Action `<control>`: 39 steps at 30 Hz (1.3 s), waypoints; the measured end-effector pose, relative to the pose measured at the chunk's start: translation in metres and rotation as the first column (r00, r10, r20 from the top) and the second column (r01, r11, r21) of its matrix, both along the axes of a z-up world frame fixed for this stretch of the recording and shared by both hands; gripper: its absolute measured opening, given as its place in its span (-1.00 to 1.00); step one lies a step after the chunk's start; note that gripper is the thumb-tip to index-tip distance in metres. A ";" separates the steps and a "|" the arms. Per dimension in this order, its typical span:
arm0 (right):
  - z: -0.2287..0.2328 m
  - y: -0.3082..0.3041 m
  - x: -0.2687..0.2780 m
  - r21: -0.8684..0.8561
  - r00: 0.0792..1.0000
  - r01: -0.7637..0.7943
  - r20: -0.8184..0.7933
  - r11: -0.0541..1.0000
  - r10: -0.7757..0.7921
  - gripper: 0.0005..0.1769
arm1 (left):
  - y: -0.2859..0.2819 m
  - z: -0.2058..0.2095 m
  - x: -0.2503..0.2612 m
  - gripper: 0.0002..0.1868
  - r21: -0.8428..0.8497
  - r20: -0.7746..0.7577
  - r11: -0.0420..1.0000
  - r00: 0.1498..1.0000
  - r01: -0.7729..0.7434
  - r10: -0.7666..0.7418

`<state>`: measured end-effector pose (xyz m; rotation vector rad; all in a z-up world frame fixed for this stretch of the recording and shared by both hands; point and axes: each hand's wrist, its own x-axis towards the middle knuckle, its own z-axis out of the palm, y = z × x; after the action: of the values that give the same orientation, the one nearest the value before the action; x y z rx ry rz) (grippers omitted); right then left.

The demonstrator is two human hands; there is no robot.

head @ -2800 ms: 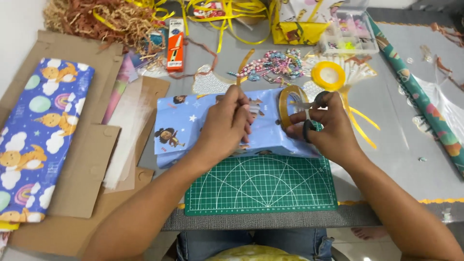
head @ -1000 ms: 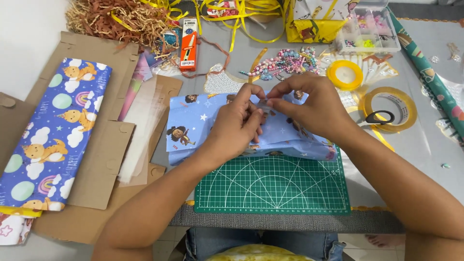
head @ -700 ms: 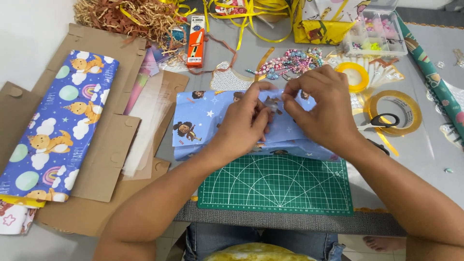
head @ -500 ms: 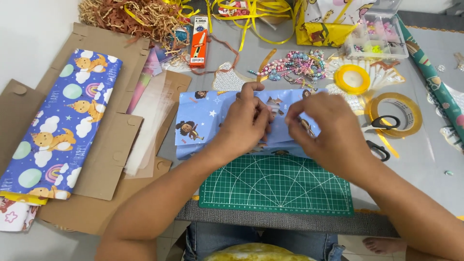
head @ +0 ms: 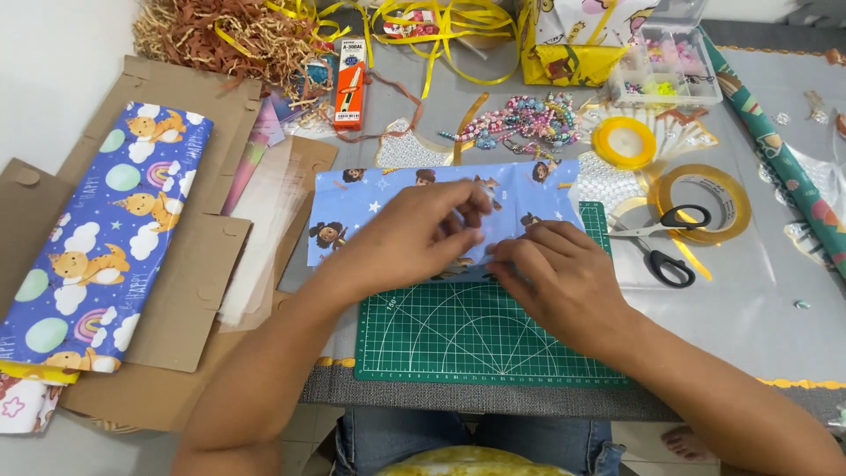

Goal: Wrapping a small cardboard box with decorative paper using tape and scissors.

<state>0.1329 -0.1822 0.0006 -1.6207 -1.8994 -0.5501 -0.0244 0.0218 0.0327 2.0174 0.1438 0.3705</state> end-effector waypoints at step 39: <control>0.095 0.105 0.017 -0.967 0.997 -0.066 -0.076 0.247 -0.028 -0.72 | 0.013 0.027 -0.037 -0.69 0.326 -0.394 0.932 0.919 0.161 -0.021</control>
<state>0.1499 -0.0769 0.0956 -2.2232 -2.3210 1.0208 -0.0614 0.0349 0.0595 2.4291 0.2373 -0.0766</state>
